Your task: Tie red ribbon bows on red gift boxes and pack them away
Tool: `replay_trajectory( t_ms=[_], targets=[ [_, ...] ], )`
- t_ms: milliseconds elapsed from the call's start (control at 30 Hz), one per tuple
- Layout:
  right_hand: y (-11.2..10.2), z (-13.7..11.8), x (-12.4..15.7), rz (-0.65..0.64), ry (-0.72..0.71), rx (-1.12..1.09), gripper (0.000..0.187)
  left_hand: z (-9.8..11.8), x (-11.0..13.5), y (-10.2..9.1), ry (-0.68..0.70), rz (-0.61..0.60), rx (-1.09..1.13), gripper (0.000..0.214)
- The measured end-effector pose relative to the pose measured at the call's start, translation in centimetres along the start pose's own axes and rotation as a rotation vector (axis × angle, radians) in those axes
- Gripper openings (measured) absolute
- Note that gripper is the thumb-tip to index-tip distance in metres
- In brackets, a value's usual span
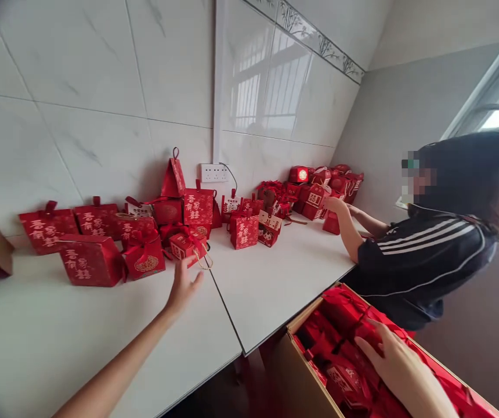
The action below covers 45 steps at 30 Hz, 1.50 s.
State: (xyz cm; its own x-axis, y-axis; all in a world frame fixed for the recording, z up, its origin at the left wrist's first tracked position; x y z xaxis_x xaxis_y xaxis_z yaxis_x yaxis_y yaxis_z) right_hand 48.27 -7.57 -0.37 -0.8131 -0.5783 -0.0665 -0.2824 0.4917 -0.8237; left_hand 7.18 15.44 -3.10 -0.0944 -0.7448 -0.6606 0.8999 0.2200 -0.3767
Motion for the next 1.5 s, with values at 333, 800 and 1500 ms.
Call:
replay_trajectory(
  t_ms=[333, 800, 1500],
  targets=[
    [15.3, -24.2, 9.0, -0.554, -0.797, -0.256, 0.044, -4.3, 6.3, -7.6, -0.211, 0.109, -0.110, 0.031],
    [23.8, -34.4, 9.7, -0.675, -0.647, -0.409, 0.094, -2.8, 7.3, -8.0, -0.351, 0.121, 0.052, 0.030],
    [11.8, -23.1, 21.1, -0.768, -0.609, -0.147, 0.074, 1.4, 7.4, -8.2, -0.167, -0.068, 0.357, 0.062]
  ],
)
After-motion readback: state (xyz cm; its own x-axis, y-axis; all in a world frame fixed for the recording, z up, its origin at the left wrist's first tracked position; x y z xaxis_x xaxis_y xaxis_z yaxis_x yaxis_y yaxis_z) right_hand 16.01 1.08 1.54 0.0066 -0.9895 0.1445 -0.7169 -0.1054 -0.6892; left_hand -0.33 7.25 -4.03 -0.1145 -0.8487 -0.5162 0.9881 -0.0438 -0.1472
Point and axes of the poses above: each hand's wrist, its own x-axis away from the middle knuckle, its own y-axis out of the palm, z = x × y, the point moved 1 cm from there along -x, towards the middle knuckle, and after that the axes turned 13 degrees about y, right-handed, at the moved point
